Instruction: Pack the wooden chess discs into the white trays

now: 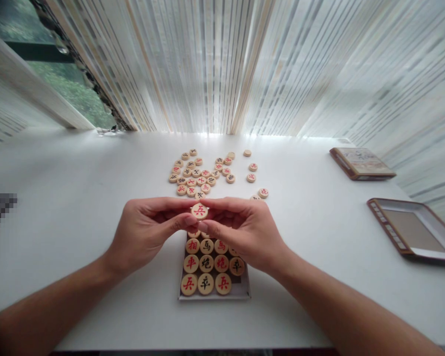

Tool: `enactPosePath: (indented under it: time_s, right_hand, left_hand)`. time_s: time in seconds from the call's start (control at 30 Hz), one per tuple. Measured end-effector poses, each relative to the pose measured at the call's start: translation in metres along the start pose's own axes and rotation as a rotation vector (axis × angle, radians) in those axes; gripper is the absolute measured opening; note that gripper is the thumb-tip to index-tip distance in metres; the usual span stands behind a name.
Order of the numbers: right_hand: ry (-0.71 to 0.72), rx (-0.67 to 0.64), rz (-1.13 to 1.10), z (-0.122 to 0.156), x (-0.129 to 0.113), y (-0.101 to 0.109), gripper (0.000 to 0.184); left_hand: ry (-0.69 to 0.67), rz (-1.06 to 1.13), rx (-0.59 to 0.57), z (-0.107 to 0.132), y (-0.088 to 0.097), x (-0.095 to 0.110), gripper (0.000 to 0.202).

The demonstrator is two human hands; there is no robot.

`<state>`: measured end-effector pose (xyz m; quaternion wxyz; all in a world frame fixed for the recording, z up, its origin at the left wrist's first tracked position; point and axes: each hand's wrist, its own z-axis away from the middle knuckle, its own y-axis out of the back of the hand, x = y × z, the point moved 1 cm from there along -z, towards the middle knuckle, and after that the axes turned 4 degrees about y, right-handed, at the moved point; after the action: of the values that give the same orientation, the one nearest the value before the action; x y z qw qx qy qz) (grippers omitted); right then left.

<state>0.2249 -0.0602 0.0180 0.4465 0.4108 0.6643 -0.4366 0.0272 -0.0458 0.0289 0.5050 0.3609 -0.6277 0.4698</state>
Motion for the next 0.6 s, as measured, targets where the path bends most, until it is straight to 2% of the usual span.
enactPosePath:
  time_s: [0.33, 0.43, 0.6]
  right_hand:
    - [0.001, 0.018, 0.183, 0.0012, -0.0051, -0.0011, 0.013]
    - [-0.035, 0.002, 0.213, 0.0013, -0.0052, 0.0004, 0.016]
    - [-0.1, -0.037, 0.214, 0.0009, -0.0066, 0.0012, 0.022]
  left_hand:
    - [-0.062, -0.112, -0.063, 0.0018, 0.0018, -0.0012, 0.025]
    - [-0.058, -0.123, -0.042, 0.0027, 0.0014, -0.0031, 0.023]
    - [-0.043, -0.121, -0.053, 0.0038, 0.0018, -0.0058, 0.041]
